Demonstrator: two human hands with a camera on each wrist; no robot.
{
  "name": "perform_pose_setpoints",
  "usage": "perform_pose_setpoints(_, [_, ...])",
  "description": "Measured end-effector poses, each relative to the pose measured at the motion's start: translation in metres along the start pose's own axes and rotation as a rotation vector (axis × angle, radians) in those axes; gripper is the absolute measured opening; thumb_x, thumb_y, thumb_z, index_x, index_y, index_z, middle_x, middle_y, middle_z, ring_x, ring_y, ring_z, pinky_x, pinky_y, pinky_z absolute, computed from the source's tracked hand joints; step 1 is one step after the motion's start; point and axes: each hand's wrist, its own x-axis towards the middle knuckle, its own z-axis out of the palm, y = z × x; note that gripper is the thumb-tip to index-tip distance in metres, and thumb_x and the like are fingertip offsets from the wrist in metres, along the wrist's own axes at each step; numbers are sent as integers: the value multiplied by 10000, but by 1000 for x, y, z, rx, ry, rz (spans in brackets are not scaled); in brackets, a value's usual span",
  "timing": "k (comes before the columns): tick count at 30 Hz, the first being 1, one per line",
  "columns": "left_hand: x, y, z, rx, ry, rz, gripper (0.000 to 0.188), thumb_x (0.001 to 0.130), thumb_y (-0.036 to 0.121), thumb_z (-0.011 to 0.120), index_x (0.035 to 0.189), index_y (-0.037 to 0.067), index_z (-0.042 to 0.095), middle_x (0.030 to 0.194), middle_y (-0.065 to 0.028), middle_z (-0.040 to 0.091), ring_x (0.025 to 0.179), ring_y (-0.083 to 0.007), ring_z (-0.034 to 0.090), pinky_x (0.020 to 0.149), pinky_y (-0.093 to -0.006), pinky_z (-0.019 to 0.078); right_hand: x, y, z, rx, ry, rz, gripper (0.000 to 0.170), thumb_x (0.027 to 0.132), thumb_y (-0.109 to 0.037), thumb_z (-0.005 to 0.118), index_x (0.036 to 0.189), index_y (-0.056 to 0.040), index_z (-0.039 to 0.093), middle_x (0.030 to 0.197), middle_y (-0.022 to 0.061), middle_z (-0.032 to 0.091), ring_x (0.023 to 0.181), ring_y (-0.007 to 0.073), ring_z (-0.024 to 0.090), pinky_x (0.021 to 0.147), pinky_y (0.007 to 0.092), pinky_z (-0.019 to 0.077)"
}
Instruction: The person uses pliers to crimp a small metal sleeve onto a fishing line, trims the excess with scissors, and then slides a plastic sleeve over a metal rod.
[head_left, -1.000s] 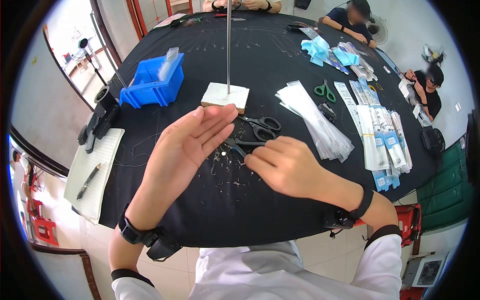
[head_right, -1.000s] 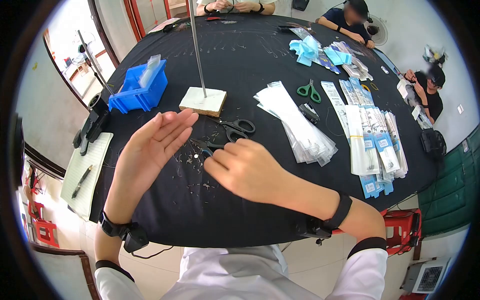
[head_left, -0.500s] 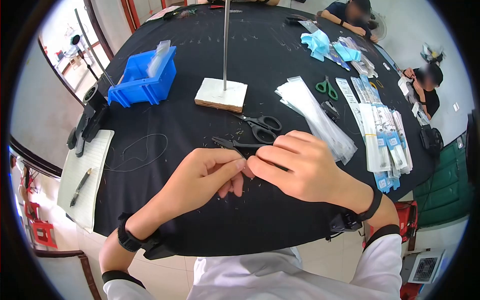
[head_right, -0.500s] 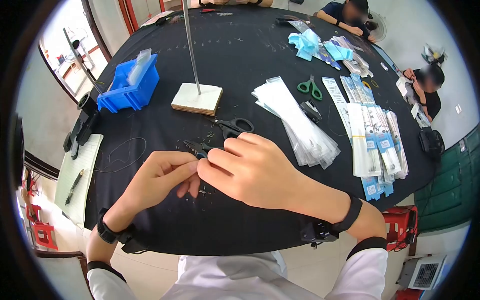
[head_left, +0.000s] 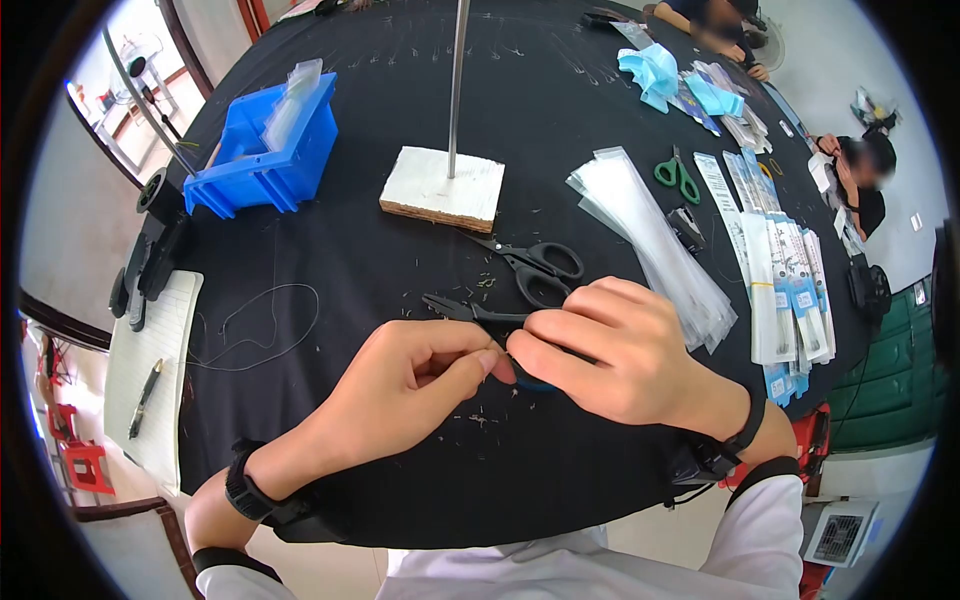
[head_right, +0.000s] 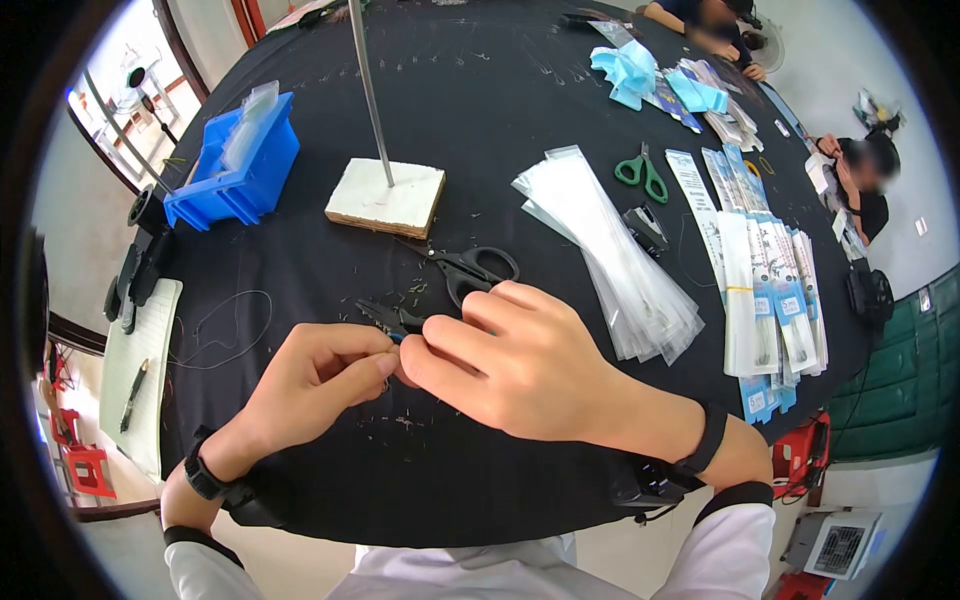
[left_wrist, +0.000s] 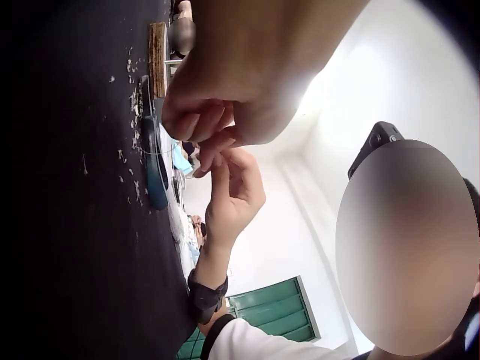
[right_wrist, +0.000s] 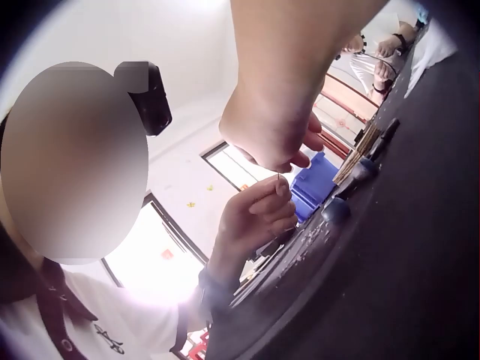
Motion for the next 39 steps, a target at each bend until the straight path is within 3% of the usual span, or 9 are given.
perform_pose_setpoints(6, [1,-1,1,-17,35,-6,165,865,63,494,824,-31,624,623,11,508,518,-14,343,458,-208,282,-1,-1,4,35,6,58,200,548,-100,662,746,-71,646,747,17,587,560,144,501,511,241,424])
perform_pose_setpoints(12, [3,-9,1,-112,124,-30,184,870,72,491,793,-31,623,622,24,513,527,-4,364,453,-192,280,-5,12,16,118,50,231,259,665,-128,706,884,-41,599,795,34,576,645,186,529,530,272,426])
perform_pose_setpoints(17, [5,-12,-3,-189,291,26,208,878,72,479,779,-41,623,591,33,478,546,-1,379,452,-176,265,2,-9,4,162,-352,472,457,639,-264,753,933,2,526,962,138,486,890,292,483,726,362,410])
perform_pose_setpoints(24, [3,-13,-10,-250,437,170,221,881,62,458,782,-56,616,544,55,403,500,6,299,450,-180,220,0,-15,24,57,-397,378,253,683,-155,680,814,6,534,981,156,484,888,295,495,715,353,418])
perform_pose_setpoints(28, [3,-13,-11,-307,436,177,220,881,60,458,783,-57,615,535,64,384,497,7,290,452,-180,218,-3,-2,22,398,-127,564,155,696,-68,644,764,2,524,835,115,548,731,308,547,627,357,452])
perform_pose_setpoints(29, [3,-12,-11,-312,431,158,227,883,63,452,775,-65,604,521,59,366,488,-5,288,455,-192,223,-3,2,24,463,-61,597,143,741,-70,647,742,-16,514,746,85,563,660,215,554,588,303,439])
perform_pose_setpoints(31, [3,-8,-10,-321,413,126,243,888,70,441,760,-80,583,494,48,330,470,-28,285,462,-214,234,3,5,9,880,-196,1041,177,800,-94,637,728,-21,492,744,49,589,662,91,510,590,239,408])
perform_pose_setpoints(34, [1,-7,-4,-281,416,142,190,873,43,472,789,-45,617,540,56,409,490,9,306,440,-180,220,14,8,4,1243,17,1064,215,838,-44,597,730,-52,411,876,71,621,765,56,520,673,211,416])
perform_pose_setpoints(39, [2,-14,6,147,496,315,85,817,-15,533,805,-32,615,539,-19,483,441,-45,408,418,-201,318,28,-12,12,1189,16,928,273,805,65,586,793,-72,351,985,133,573,893,144,570,803,282,469])
